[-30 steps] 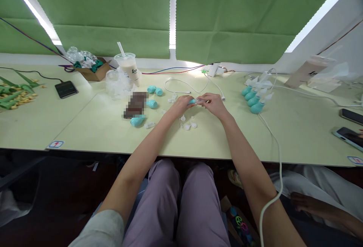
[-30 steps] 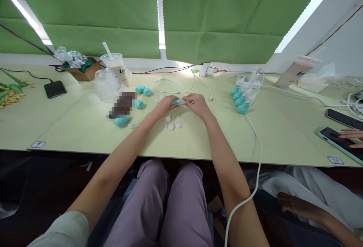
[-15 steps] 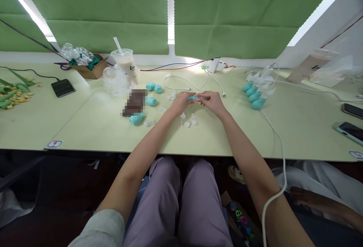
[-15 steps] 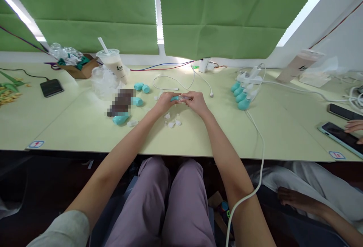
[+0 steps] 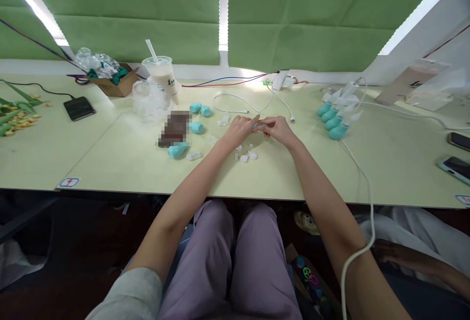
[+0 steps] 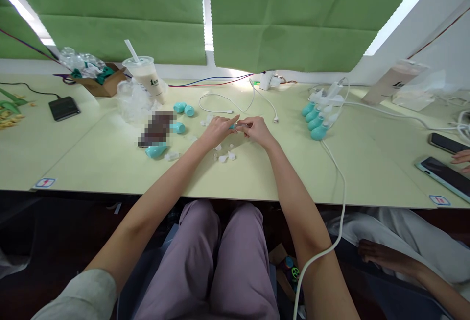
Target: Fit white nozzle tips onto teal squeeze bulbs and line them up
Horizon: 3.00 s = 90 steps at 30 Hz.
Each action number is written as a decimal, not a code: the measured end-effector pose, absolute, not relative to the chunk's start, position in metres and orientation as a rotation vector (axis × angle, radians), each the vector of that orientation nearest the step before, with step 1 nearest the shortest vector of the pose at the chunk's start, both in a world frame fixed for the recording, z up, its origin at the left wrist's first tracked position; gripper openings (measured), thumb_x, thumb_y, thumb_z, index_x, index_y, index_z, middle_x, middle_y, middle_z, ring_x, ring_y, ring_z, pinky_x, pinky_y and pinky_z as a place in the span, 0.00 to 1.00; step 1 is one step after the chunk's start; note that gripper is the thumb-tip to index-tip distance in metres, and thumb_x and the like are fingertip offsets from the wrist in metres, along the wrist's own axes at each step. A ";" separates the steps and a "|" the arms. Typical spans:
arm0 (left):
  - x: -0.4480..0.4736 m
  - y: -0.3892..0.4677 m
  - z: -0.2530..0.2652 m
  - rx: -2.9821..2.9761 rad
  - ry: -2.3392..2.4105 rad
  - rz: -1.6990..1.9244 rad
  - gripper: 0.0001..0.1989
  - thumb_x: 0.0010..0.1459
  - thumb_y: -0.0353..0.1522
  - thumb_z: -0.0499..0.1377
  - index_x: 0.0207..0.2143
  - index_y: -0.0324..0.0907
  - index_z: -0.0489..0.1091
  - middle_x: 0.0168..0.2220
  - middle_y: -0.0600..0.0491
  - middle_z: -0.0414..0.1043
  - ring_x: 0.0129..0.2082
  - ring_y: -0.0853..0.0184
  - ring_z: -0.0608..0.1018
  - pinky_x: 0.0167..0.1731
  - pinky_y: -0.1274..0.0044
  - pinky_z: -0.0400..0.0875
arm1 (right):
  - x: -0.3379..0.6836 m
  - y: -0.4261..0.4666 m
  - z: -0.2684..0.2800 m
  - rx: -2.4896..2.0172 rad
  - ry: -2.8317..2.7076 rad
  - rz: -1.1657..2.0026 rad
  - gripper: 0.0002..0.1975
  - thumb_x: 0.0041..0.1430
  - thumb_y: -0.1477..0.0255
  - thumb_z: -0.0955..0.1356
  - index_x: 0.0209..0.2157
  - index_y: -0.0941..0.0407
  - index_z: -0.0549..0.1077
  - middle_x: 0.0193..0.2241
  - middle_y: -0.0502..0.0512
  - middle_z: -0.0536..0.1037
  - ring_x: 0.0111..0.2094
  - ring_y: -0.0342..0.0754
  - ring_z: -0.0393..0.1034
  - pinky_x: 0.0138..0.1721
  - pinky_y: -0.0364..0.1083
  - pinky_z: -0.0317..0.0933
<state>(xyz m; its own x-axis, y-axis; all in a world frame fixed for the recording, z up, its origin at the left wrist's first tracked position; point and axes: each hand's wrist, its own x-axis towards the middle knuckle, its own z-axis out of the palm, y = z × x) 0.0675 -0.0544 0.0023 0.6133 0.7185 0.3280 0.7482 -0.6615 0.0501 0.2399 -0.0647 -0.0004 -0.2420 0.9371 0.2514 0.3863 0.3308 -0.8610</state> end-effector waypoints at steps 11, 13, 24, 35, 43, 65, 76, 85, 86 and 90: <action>0.068 -0.060 0.011 -2.716 -1.187 -0.390 0.21 0.60 0.34 0.55 0.55 0.38 0.62 0.35 0.45 0.75 0.37 0.61 0.76 0.37 0.74 0.59 | 0.239 -0.065 0.000 -1.116 -1.841 0.820 0.15 0.46 0.61 0.71 0.25 0.59 0.77 0.23 0.51 0.72 0.19 0.39 0.62 0.22 0.42 0.59; 0.069 -0.060 0.011 -2.728 -1.223 -0.379 0.21 0.61 0.33 0.54 0.56 0.38 0.61 0.36 0.45 0.75 0.37 0.62 0.76 0.38 0.74 0.60 | 0.237 -0.065 0.000 -1.130 -1.842 0.820 0.15 0.47 0.61 0.71 0.25 0.60 0.77 0.23 0.52 0.73 0.19 0.39 0.62 0.23 0.42 0.60; 0.069 -0.052 0.006 -3.112 -1.520 -1.710 0.27 0.62 0.37 0.47 0.62 0.41 0.46 0.41 0.49 0.73 0.40 0.67 0.75 0.42 0.74 0.65 | 0.255 -0.063 0.024 -1.213 -1.500 0.756 0.40 0.48 0.61 0.71 0.62 0.48 0.56 0.47 0.58 0.75 0.39 0.48 0.71 0.29 0.42 0.68; 0.071 -0.062 0.016 -2.975 -1.420 -2.337 0.20 0.63 0.46 0.42 0.51 0.45 0.50 0.58 0.43 0.64 0.52 0.66 0.71 0.52 0.69 0.64 | 0.206 -0.068 0.005 -0.810 -1.382 1.390 0.25 0.50 0.55 0.70 0.48 0.51 0.73 0.48 0.52 0.74 0.47 0.50 0.69 0.47 0.51 0.69; 0.069 -0.054 0.007 -3.069 -1.506 -2.037 0.23 0.62 0.47 0.47 0.56 0.49 0.54 0.61 0.47 0.60 0.61 0.64 0.62 0.59 0.65 0.55 | 0.221 -0.069 0.013 -0.949 -1.452 1.345 0.23 0.45 0.60 0.73 0.44 0.52 0.76 0.41 0.52 0.76 0.43 0.48 0.69 0.40 0.47 0.71; 0.029 -0.026 0.003 -2.576 -1.991 -2.135 0.15 0.63 0.39 0.47 0.47 0.42 0.63 0.49 0.46 0.71 0.53 0.64 0.70 0.53 0.71 0.60 | 0.270 -0.051 0.008 -1.099 -1.147 0.968 0.24 0.29 0.55 0.77 0.27 0.57 0.75 0.25 0.49 0.75 0.30 0.44 0.70 0.40 0.52 0.73; 0.026 -0.021 0.002 -2.604 -1.863 -2.025 0.13 0.60 0.37 0.49 0.41 0.41 0.68 0.48 0.48 0.72 0.50 0.64 0.71 0.52 0.72 0.62 | 0.267 -0.052 0.008 -1.108 -1.205 1.008 0.25 0.29 0.57 0.77 0.29 0.58 0.75 0.26 0.50 0.75 0.31 0.45 0.70 0.41 0.51 0.71; 0.018 -0.014 -0.002 -2.591 -1.854 -1.894 0.14 0.59 0.36 0.50 0.39 0.40 0.71 0.45 0.47 0.73 0.46 0.61 0.72 0.47 0.70 0.65 | 0.260 -0.060 0.016 -1.092 -1.269 0.989 0.24 0.33 0.55 0.76 0.28 0.57 0.74 0.26 0.50 0.74 0.32 0.45 0.69 0.40 0.52 0.72; 0.018 -0.013 -0.003 -2.600 -1.846 -1.867 0.14 0.59 0.36 0.50 0.39 0.40 0.72 0.45 0.47 0.73 0.46 0.61 0.72 0.48 0.69 0.64 | 0.259 -0.060 0.019 -1.088 -1.273 0.962 0.24 0.33 0.54 0.75 0.29 0.57 0.73 0.27 0.51 0.74 0.33 0.45 0.69 0.40 0.51 0.72; 0.017 -0.012 -0.007 -2.613 -1.863 -1.713 0.14 0.59 0.37 0.50 0.40 0.42 0.72 0.46 0.48 0.73 0.48 0.60 0.70 0.50 0.67 0.63 | 0.270 -0.068 0.032 -1.016 -1.223 0.778 0.27 0.41 0.53 0.72 0.43 0.52 0.70 0.40 0.52 0.76 0.42 0.47 0.70 0.39 0.47 0.70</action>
<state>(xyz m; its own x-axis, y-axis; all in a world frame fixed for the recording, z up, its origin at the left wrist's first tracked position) 0.0166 -0.0115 -0.0065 0.0901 0.9154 0.3924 0.4676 -0.3867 0.7949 0.2698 -0.0683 0.0322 0.1968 0.9059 0.3750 0.0438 0.3740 -0.9264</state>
